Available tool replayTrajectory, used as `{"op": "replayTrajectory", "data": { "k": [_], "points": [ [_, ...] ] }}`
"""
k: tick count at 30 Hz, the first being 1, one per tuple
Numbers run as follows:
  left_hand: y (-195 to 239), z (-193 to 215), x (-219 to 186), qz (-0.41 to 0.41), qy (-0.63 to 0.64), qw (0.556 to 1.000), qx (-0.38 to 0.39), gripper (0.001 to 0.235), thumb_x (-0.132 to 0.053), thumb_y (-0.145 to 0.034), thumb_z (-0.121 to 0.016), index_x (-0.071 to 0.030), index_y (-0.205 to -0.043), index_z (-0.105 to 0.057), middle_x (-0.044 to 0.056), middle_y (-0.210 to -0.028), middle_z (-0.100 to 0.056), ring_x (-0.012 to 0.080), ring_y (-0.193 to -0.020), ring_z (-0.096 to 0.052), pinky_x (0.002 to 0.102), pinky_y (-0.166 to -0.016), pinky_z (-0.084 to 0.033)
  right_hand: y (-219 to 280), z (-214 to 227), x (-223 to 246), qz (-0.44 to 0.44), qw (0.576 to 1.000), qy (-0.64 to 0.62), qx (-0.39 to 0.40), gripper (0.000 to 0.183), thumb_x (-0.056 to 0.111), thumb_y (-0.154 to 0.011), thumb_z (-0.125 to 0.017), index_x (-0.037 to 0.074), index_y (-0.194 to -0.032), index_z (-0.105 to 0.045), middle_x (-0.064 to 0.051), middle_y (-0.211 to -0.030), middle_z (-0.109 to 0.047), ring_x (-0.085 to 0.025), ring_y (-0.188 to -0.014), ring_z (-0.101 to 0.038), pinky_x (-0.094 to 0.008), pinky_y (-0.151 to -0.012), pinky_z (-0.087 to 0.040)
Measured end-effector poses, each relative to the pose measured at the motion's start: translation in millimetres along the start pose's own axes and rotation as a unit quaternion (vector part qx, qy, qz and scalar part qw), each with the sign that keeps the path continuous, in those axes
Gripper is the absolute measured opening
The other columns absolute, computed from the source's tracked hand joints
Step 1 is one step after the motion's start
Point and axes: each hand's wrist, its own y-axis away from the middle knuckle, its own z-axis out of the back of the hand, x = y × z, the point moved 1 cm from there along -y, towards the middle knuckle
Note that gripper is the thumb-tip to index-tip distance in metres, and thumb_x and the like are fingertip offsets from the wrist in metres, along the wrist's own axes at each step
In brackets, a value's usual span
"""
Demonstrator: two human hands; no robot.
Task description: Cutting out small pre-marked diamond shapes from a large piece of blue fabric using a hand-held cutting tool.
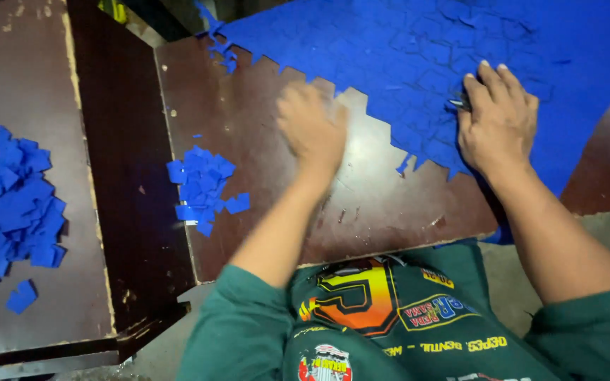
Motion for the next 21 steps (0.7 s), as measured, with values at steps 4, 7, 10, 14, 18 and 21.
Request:
{"op": "replayTrajectory", "data": {
  "k": [4, 7, 10, 14, 18, 21],
  "points": [
    [77.8, 49.2, -55.4, -0.135, 0.22, 0.965, 0.049, 0.058, -0.062, -0.084, -0.058, -0.011, -0.107, -0.073, 0.017, -0.111, -0.062, 0.0403, -0.103, -0.053, 0.056, -0.073, -0.041, 4.1, -4.6, 7.6, -0.012, 1.0, 0.016, -0.006, 0.052, 0.021, -0.086, -0.073, 0.009, -0.137, -0.074, -0.012, -0.147, -0.067, -0.033, -0.134, -0.059, -0.049, -0.091, -0.047],
    [86.9, 52.9, -78.5, -0.161, 0.171, 0.97, -0.055, 0.072, -0.062, -0.068, -0.081, -0.003, -0.107, -0.066, 0.012, -0.099, -0.06, 0.0343, -0.091, -0.055, 0.049, -0.066, -0.042, 6.7, -4.8, 20.5, -0.013, 1.0, 0.02, 0.009, 0.058, 0.026, -0.081, -0.075, 0.01, -0.136, -0.072, -0.011, -0.149, -0.064, -0.032, -0.135, -0.057, -0.049, -0.092, -0.048],
    [80.4, 50.8, -88.3, -0.085, 0.31, 0.946, 0.047, 0.047, -0.036, -0.072, -0.083, -0.005, -0.1, -0.062, 0.019, -0.103, -0.058, 0.0427, -0.1, -0.056, 0.056, -0.084, -0.048, 7.2, -6.1, 32.8, -0.012, 1.0, 0.02, -0.01, 0.053, 0.023, -0.083, -0.07, 0.01, -0.134, -0.072, -0.009, -0.146, -0.065, -0.031, -0.133, -0.058, -0.048, -0.089, -0.049],
    [74.5, 60.5, -82.5, 0.237, 0.681, 0.679, 0.141, 0.072, -0.024, -0.076, -0.074, -0.004, -0.137, -0.042, 0.016, -0.114, -0.06, 0.0223, -0.085, -0.059, 0.032, -0.072, -0.042, 9.3, -4.2, 35.5, -0.014, 1.0, -0.003, -0.013, 0.052, 0.023, -0.085, -0.075, 0.01, -0.135, -0.071, -0.01, -0.147, -0.064, -0.032, -0.134, -0.057, -0.048, -0.091, -0.047],
    [67.1, 66.0, -62.8, 0.303, 0.711, 0.573, 0.274, 0.031, -0.023, -0.08, -0.077, -0.01, -0.092, -0.051, 0.001, -0.064, -0.048, 0.0081, -0.041, -0.044, 0.025, -0.031, -0.025, 9.1, -0.8, 35.3, -0.011, 0.999, -0.026, 0.023, 0.054, 0.022, -0.086, -0.073, 0.01, -0.138, -0.069, -0.012, -0.149, -0.062, -0.034, -0.136, -0.054, -0.051, -0.089, -0.047],
    [56.6, 73.9, -53.7, 0.234, 0.646, 0.64, 0.343, 0.055, -0.021, -0.079, -0.078, -0.018, -0.073, -0.023, 0.0, -0.056, -0.028, 0.0104, -0.036, -0.038, 0.031, -0.034, -0.025, 9.3, -2.5, 33.6, 0.004, 1.0, -0.018, 0.019, 0.051, 0.024, -0.089, -0.071, 0.01, -0.138, -0.069, -0.011, -0.149, -0.062, -0.034, -0.136, -0.054, -0.049, -0.089, -0.047]
  ]
}}
